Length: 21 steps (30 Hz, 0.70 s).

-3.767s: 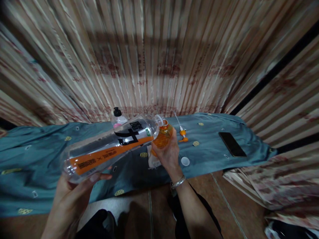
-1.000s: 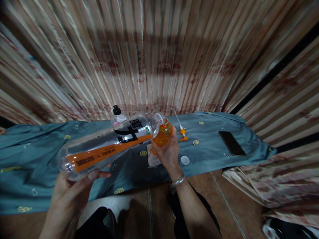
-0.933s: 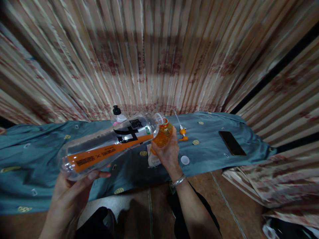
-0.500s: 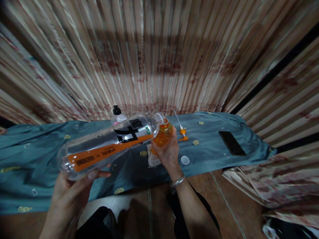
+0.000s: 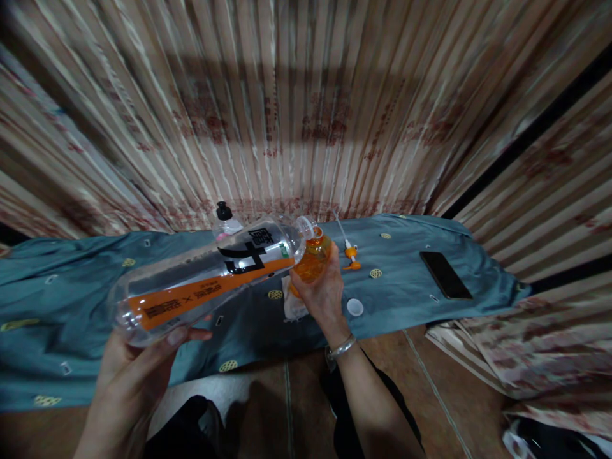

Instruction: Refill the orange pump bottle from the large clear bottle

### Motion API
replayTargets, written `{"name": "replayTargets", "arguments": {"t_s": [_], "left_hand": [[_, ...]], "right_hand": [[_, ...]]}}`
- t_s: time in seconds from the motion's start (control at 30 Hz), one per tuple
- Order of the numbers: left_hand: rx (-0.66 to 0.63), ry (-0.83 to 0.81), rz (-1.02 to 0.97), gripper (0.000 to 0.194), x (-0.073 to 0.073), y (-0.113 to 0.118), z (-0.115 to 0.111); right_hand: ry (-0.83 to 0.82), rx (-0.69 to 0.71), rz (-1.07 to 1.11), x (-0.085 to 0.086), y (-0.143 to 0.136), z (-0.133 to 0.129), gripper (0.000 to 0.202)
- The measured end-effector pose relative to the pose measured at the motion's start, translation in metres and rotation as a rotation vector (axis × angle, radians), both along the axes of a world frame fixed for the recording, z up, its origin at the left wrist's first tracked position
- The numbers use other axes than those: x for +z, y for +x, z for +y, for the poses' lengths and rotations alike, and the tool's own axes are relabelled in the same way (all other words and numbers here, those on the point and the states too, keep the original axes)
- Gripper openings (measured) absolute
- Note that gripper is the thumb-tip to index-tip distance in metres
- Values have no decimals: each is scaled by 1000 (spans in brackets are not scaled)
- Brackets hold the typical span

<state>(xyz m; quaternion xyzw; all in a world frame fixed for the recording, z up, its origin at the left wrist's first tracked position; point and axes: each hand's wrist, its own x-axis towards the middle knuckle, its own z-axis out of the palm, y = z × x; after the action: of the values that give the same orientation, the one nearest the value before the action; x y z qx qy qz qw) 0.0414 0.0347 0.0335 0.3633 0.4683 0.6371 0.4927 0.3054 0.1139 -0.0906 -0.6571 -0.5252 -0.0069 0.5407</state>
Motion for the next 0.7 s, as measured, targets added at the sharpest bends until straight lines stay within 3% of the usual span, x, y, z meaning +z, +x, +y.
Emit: {"name": "replayTargets", "arguments": {"t_s": [0.7], "left_hand": [[-10,-5,3,104,0,-2,0]], "right_hand": [[10,-23,-37,-1,0,0,117]]}}
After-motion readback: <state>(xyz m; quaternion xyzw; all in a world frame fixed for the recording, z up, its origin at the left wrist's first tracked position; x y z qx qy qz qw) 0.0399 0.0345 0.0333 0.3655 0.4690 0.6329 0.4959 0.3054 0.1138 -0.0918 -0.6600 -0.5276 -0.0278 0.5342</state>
